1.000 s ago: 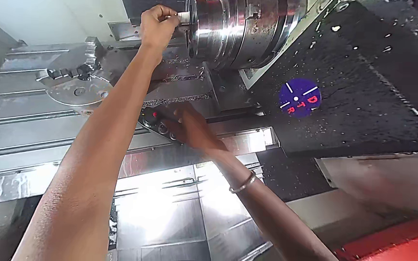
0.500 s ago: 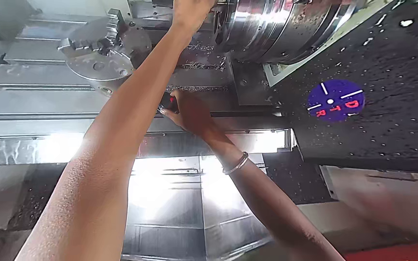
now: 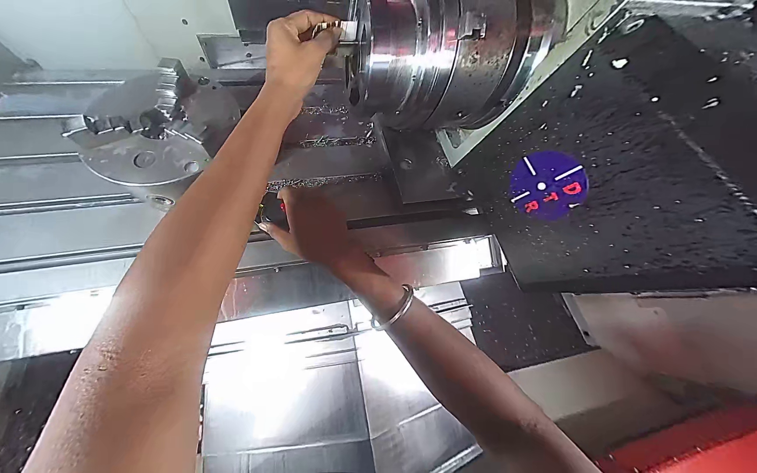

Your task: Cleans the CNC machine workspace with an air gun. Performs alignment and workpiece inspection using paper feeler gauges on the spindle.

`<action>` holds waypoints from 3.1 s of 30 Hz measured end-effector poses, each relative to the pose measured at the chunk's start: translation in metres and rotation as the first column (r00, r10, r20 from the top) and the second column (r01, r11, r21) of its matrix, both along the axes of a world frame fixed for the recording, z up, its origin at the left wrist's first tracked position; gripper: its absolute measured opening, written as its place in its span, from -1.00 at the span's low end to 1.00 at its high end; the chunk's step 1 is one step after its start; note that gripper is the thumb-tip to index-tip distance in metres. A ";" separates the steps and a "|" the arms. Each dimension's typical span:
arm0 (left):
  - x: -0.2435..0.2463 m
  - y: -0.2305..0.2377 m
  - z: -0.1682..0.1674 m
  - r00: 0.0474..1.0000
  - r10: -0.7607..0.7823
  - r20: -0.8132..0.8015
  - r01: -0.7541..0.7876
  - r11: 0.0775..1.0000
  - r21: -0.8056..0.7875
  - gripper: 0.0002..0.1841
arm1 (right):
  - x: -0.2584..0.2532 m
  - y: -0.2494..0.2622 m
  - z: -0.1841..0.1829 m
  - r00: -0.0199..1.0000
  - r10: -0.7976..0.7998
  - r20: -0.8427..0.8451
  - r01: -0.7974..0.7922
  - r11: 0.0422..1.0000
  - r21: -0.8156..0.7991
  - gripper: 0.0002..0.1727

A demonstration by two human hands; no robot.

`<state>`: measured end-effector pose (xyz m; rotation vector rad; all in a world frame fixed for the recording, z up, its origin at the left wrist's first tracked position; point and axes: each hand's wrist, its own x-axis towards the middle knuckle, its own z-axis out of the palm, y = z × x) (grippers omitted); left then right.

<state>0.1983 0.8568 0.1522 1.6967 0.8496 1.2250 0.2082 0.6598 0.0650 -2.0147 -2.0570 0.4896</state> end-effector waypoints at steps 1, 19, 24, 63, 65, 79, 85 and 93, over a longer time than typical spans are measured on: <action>0.000 -0.001 -0.001 1.000 0.014 -0.004 -0.014 1.000 -0.002 -0.85 | 0.000 0.000 0.000 1.000 -0.001 0.000 0.001 1.000 0.001 -0.32; 0.001 -0.001 -0.003 0.998 -0.024 0.060 0.024 1.000 -0.009 -0.78 | -0.006 0.000 0.000 1.000 -0.007 -0.002 0.007 1.000 0.012 -0.35; 0.005 -0.001 -0.004 0.994 -0.030 0.106 0.031 0.999 -0.007 -0.78 | -0.006 0.000 -0.001 0.999 -0.036 0.019 0.036 0.999 0.015 -0.28; 0.009 -0.007 -0.007 0.983 -0.033 0.179 0.045 0.997 -0.063 -0.79 | 0.001 0.004 0.006 0.999 0.018 -0.036 -0.020 0.998 -0.056 -0.25; 0.010 -0.006 -0.006 0.982 -0.034 0.185 0.044 0.998 -0.049 -0.79 | 0.000 0.003 0.004 0.999 -0.007 -0.043 0.006 1.000 -0.024 -0.24; 0.010 -0.003 -0.009 0.980 -0.026 0.199 0.033 0.999 -0.031 -0.79 | 0.003 0.006 0.006 0.995 0.058 -0.076 -0.063 0.995 -0.076 -0.41; 0.012 -0.004 -0.009 0.975 -0.033 0.219 0.047 0.997 -0.057 -0.77 | 0.004 0.007 0.003 0.997 0.015 -0.072 -0.020 0.998 -0.067 -0.25; 0.010 -0.006 -0.011 0.980 -0.019 0.199 0.032 0.997 -0.066 -0.78 | 0.006 0.007 0.009 0.994 0.058 -0.088 -0.066 0.994 -0.091 -0.35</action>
